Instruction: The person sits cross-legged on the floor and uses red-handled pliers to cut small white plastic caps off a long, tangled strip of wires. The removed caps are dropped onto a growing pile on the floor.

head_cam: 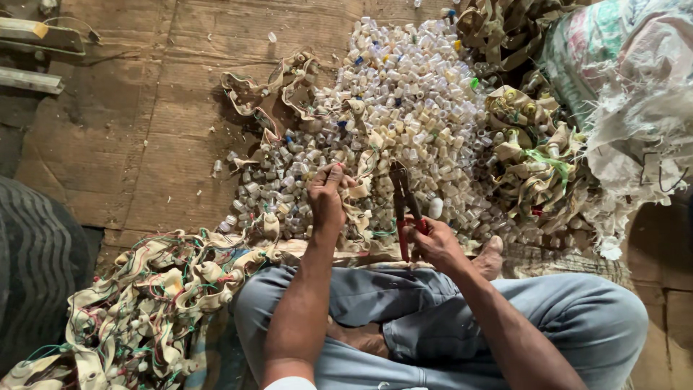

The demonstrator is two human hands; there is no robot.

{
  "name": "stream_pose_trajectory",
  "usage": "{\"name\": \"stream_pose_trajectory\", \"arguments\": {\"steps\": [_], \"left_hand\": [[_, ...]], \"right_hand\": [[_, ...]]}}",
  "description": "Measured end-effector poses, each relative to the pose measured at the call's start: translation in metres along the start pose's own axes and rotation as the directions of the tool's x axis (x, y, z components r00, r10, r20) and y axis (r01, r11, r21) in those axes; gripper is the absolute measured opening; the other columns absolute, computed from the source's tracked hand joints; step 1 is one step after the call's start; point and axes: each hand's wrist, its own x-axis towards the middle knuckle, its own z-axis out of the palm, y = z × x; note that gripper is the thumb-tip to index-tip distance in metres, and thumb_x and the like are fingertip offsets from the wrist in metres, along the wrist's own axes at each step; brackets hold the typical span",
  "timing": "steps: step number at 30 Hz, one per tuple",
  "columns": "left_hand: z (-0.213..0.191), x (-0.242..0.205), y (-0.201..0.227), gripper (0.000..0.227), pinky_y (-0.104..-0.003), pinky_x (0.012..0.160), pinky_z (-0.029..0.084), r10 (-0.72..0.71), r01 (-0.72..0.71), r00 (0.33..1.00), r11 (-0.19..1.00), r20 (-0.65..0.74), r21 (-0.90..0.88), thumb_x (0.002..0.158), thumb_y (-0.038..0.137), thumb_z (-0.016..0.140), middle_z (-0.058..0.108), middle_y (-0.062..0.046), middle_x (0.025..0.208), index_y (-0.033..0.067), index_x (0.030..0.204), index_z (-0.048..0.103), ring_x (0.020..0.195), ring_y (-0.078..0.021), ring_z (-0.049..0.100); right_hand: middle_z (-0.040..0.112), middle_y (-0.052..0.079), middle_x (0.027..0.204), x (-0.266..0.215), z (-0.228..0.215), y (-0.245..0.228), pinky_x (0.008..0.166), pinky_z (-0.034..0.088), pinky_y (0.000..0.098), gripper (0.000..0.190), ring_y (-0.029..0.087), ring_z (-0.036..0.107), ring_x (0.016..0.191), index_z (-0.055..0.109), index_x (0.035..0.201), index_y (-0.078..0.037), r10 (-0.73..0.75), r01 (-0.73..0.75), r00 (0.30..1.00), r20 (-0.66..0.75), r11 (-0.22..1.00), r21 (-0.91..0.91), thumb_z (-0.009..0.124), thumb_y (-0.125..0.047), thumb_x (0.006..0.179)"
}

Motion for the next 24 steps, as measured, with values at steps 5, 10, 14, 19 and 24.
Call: {"name": "stream_pose_trajectory", "arguments": {"steps": [5, 10, 14, 19, 24], "left_hand": [[-0.002, 0.004, -0.005, 0.015, -0.029, 0.064, 0.05, -0.069, 0.069, 0.998, 0.987, 0.005, -0.144, 0.102, 0.009, 0.062, 0.057, -0.003, 0.07, -0.0022, 0.095, 0.068, 0.063, -0.015, 0.057], [-0.004, 0.002, -0.01, 0.014, -0.029, 0.062, 0.049, -0.159, 0.162, 0.987, 0.976, 0.027, -0.144, 0.101, 0.01, 0.061, 0.056, -0.004, 0.069, -0.0014, 0.094, 0.067, 0.061, -0.0152, 0.056], [0.002, 0.0, -0.015, 0.014, -0.028, 0.062, 0.047, -0.128, 0.13, 0.99, 0.991, 0.059, -0.043, 0.1, 0.008, 0.062, 0.059, -0.004, 0.072, -0.0032, 0.095, 0.068, 0.062, -0.0145, 0.055], [0.014, -0.008, 0.012, 0.018, -0.032, 0.064, 0.049, -0.089, 0.085, 0.991, 0.995, 0.096, 0.046, 0.104, 0.013, 0.068, 0.058, -0.011, 0.08, -0.0054, 0.104, 0.071, 0.071, -0.0204, 0.059], [0.016, -0.021, 0.048, 0.055, -0.052, 0.102, 0.045, 0.339, -0.705, 0.702, 0.201, 0.626, 0.681, 0.077, 0.022, 0.081, 0.051, -0.034, 0.14, 0.003, 0.127, 0.069, 0.127, -0.0444, 0.05]], "right_hand": [[0.065, 0.006, 0.074, 0.018, -0.003, 0.014, 0.053, 0.048, 0.0354, 0.033, 0.016, 0.057, 0.06, 0.073, 0.108, 0.0, 0.115, -0.116, 0.993, -0.016, 0.984, -0.136, 0.072, -0.029, 0.095], [0.067, 0.017, 0.102, 0.02, 0.001, 0.002, 0.075, 0.055, 0.0374, 0.045, 0.025, 0.066, 0.089, 0.069, 0.125, -0.006, -0.473, 0.247, 0.869, -0.143, 0.666, -0.703, 0.077, -0.034, 0.09], [0.068, 0.013, 0.12, 0.04, 0.007, -0.023, 0.092, 0.056, 0.0314, 0.045, 0.022, 0.068, 0.107, 0.061, 0.138, -0.011, -0.406, 0.375, 0.911, -0.072, 0.888, -0.268, 0.065, -0.029, 0.098], [0.071, 0.016, 0.122, 0.079, 0.033, -0.041, 0.088, 0.055, 0.0345, 0.037, 0.022, 0.063, 0.099, 0.067, 0.134, -0.001, -0.38, 0.269, 0.905, 0.189, 0.858, 0.437, 0.07, -0.007, 0.098], [0.077, 0.007, 0.11, 0.081, 0.034, -0.048, 0.085, 0.059, 0.0257, 0.026, 0.013, 0.072, 0.096, 0.071, 0.122, -0.005, -0.404, 0.406, 0.914, 0.051, 0.895, -0.184, 0.062, -0.009, 0.098]]}}
